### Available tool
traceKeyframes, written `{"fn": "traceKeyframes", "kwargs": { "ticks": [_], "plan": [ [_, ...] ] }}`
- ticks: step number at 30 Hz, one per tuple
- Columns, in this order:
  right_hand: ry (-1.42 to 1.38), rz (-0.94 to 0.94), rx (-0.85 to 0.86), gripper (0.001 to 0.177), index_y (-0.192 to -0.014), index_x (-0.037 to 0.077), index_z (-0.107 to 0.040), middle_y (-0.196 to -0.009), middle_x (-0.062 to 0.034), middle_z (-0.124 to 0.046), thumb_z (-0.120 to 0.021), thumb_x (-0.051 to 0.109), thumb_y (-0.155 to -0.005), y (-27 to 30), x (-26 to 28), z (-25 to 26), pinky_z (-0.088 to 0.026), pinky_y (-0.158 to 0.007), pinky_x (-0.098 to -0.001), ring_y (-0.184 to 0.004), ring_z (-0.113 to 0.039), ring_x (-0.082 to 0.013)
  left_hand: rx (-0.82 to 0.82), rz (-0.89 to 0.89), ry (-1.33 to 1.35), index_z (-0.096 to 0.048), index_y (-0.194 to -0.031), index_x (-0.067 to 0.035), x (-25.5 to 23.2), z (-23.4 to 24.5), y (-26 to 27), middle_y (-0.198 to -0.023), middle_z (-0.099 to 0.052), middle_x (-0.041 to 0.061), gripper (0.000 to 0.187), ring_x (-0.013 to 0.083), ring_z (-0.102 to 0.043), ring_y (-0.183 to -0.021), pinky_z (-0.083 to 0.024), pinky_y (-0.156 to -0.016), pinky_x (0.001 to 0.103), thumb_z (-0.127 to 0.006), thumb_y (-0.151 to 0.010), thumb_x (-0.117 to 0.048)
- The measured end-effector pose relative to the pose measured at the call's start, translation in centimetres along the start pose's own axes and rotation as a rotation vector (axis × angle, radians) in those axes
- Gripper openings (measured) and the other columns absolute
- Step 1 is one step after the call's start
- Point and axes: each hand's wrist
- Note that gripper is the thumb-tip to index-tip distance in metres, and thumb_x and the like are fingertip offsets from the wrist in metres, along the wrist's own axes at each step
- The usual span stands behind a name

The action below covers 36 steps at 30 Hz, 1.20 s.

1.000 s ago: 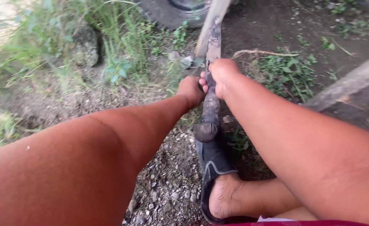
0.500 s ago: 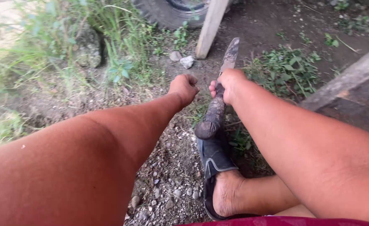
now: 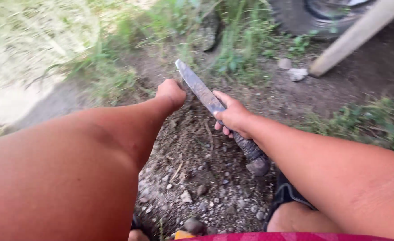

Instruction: Pulling weeds and digging in the soil using a knife tool.

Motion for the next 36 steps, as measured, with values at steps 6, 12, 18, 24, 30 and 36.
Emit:
{"fn": "traceKeyframes", "kwargs": {
  "ticks": [6, 12, 18, 24, 30, 36],
  "plan": [
    [0.108, 0.017, 0.101, 0.078, -0.162, 0.040, -0.026, -0.074, -0.0107, -0.067, -0.054, 0.007, -0.097, -3.2, 1.9, -5.1, -0.042, -0.038, -0.0339, -0.043, -0.049, -0.0135, -0.022, 0.045, -0.189, -0.081, -0.097, -0.014, 8.0, 5.7, 0.4, -0.109, -0.075, 0.020, 0.023, 0.0370, -0.071, -0.105, -0.056, -0.095, 0.043, -0.063, -0.083, -0.011],
    [-0.004, -0.006, -0.113, 0.072, -0.161, 0.040, -0.025, -0.074, -0.0097, -0.064, -0.050, 0.010, -0.101, -6.2, 3.5, -9.6, -0.041, -0.039, -0.0345, -0.045, -0.048, -0.0134, -0.073, 0.034, -0.109, -0.079, -0.097, -0.014, 6.3, 7.0, 0.5, -0.107, -0.075, 0.016, 0.021, 0.0345, -0.071, -0.103, -0.054, -0.096, 0.043, -0.062, -0.085, -0.010],
    [0.261, -0.021, 0.152, 0.073, -0.161, 0.039, -0.027, -0.067, -0.0090, -0.063, -0.053, 0.010, -0.100, -8.3, 2.6, -9.5, -0.041, -0.036, -0.0347, -0.041, -0.047, -0.0152, -0.120, -0.101, 0.015, -0.077, -0.097, -0.014, 4.8, 6.0, -2.4, -0.103, -0.075, 0.016, 0.015, 0.0326, -0.071, -0.100, -0.054, -0.093, 0.042, -0.068, -0.085, -0.013],
    [0.078, 0.022, -0.067, 0.073, -0.161, 0.037, -0.026, -0.066, -0.0091, -0.063, -0.052, 0.009, -0.099, -10.0, 4.3, -10.0, -0.040, -0.035, -0.0344, -0.038, -0.047, -0.0142, -0.197, -0.197, -0.041, -0.076, -0.101, -0.010, 5.5, 5.9, -4.6, -0.117, -0.070, 0.018, 0.016, 0.0357, -0.066, -0.110, -0.052, -0.098, 0.044, -0.067, -0.088, -0.011],
    [0.290, -0.033, 0.157, 0.073, -0.161, 0.040, -0.027, -0.064, -0.0095, -0.060, -0.053, 0.011, -0.099, -10.7, 3.7, -9.6, -0.042, -0.036, -0.0341, -0.037, -0.045, -0.0142, -0.185, -0.267, -0.289, -0.060, -0.128, -0.008, 7.1, 6.4, -8.4, -0.149, -0.044, 0.016, 0.046, 0.0386, -0.041, -0.141, -0.046, -0.106, 0.053, -0.068, -0.082, -0.006],
    [0.230, -0.051, 0.210, 0.073, -0.160, 0.040, -0.029, -0.064, -0.0081, -0.059, -0.053, 0.010, -0.099, -11.3, 3.8, -8.1, -0.040, -0.036, -0.0332, -0.037, -0.043, -0.0130, 0.039, 0.128, -0.640, -0.044, -0.146, -0.001, 7.4, 9.4, -9.0, -0.158, -0.038, 0.018, 0.062, 0.0361, -0.040, -0.146, -0.048, -0.110, 0.050, -0.071, -0.091, -0.014]
  ]
}}
Point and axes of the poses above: each hand's wrist, its own y-axis away from the middle knuckle, its own z-axis out of the back of the hand, x = y × z
